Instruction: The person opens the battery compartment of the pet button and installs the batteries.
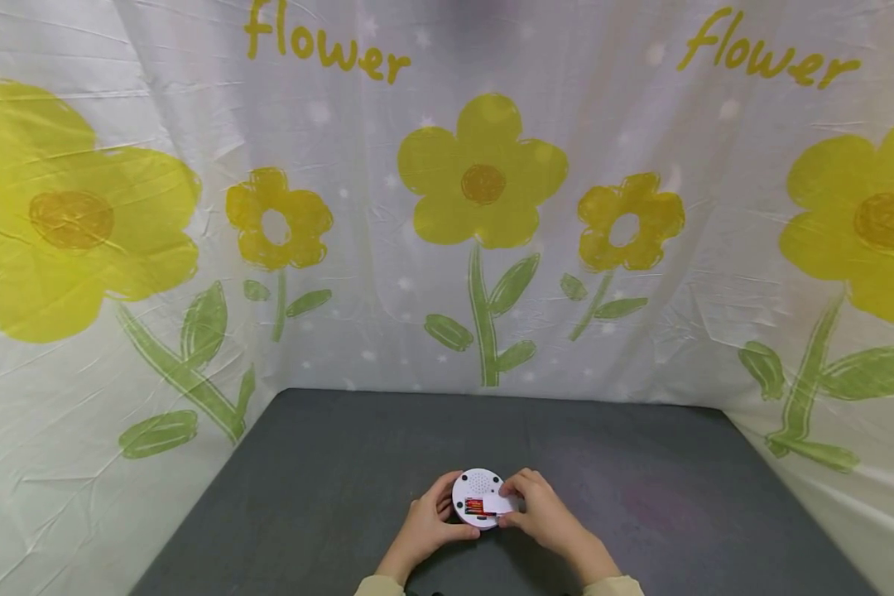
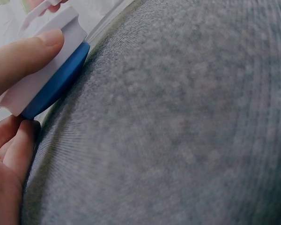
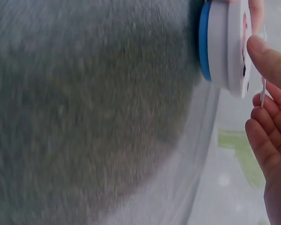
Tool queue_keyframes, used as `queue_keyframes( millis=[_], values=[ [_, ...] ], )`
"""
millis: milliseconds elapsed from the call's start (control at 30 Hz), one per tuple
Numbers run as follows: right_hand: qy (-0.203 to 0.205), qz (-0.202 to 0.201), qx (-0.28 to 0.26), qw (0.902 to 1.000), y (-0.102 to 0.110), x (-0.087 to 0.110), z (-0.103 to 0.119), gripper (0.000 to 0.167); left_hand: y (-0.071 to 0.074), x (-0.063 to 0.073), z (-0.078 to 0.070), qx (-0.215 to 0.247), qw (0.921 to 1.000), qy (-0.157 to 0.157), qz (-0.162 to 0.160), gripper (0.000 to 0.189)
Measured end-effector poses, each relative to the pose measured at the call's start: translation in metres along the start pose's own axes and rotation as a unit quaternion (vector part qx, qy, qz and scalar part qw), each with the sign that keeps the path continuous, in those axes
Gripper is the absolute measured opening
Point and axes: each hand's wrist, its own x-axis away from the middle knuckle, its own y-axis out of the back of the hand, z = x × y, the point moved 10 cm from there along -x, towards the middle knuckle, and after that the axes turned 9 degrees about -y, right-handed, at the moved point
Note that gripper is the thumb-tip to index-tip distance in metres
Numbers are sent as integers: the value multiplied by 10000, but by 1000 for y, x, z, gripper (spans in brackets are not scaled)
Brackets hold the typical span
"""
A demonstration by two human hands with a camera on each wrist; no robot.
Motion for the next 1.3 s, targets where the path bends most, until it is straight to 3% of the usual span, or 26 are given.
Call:
queue_keyframes(
  millis=[400, 1300],
  values=[
    [56, 184, 93, 9998, -19, -4, 10, 30, -1, 0, 8, 13, 10000, -15, 32, 80],
    [12, 116, -21, 9999, -23, -6, 13, 23, 0, 0, 8, 43, 10000, -66, 10, 80]
  ],
)
